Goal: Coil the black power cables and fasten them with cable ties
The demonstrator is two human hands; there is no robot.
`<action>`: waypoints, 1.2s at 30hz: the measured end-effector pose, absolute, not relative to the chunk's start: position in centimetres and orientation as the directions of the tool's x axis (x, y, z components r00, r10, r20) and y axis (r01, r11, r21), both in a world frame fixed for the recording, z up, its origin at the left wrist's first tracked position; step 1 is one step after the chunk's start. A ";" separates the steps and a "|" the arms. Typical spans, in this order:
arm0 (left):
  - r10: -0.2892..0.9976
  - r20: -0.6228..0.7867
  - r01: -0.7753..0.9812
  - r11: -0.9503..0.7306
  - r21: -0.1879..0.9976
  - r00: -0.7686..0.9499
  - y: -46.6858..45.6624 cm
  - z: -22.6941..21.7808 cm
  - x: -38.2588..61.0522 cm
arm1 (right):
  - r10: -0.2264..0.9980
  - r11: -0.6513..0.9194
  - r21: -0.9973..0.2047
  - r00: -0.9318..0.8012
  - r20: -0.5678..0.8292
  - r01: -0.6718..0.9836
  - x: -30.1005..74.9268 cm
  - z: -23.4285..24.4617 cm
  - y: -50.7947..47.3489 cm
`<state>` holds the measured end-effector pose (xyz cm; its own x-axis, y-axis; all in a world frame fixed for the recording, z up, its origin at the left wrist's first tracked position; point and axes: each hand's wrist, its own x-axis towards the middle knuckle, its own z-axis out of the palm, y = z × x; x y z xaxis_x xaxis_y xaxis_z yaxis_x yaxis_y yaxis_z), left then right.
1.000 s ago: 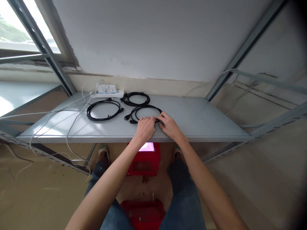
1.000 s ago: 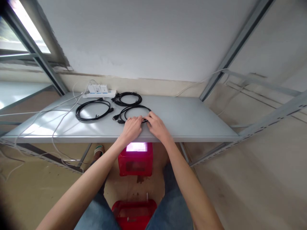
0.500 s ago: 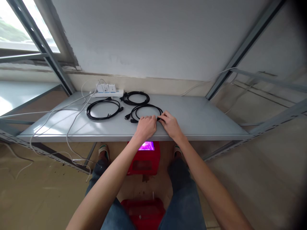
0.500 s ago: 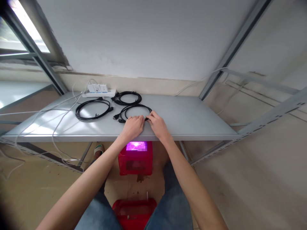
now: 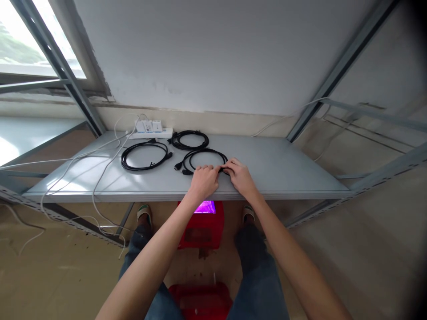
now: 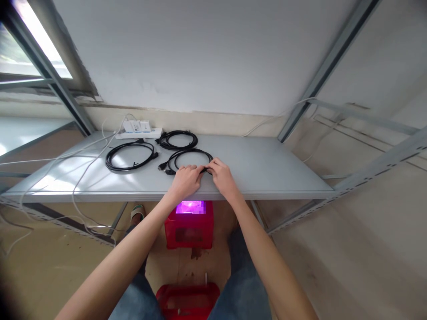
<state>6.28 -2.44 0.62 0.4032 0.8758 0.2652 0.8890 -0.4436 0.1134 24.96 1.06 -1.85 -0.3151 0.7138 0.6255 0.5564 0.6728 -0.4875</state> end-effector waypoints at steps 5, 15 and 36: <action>0.874 0.262 0.888 -0.447 0.106 0.409 -2.3 0.5 6.4 | 0.714 0.677 -0.498 -0.321 0.622 0.542 24.8 -1.6 0.6; 0.871 0.254 0.888 -0.452 0.079 0.421 -2.5 0.9 6.4 | 0.729 0.657 -0.549 -0.250 0.637 0.516 24.5 -1.3 0.7; 0.863 0.268 0.884 -0.462 0.075 0.429 -2.1 0.5 6.4 | 0.752 0.629 -0.568 -0.230 0.618 0.530 24.2 -0.8 0.5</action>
<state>6.39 -2.11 0.49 0.4288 0.8628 0.2676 0.8835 -0.4624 0.0749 24.18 0.48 -0.83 -0.2301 0.7519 0.6178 0.5302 0.6293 -0.5683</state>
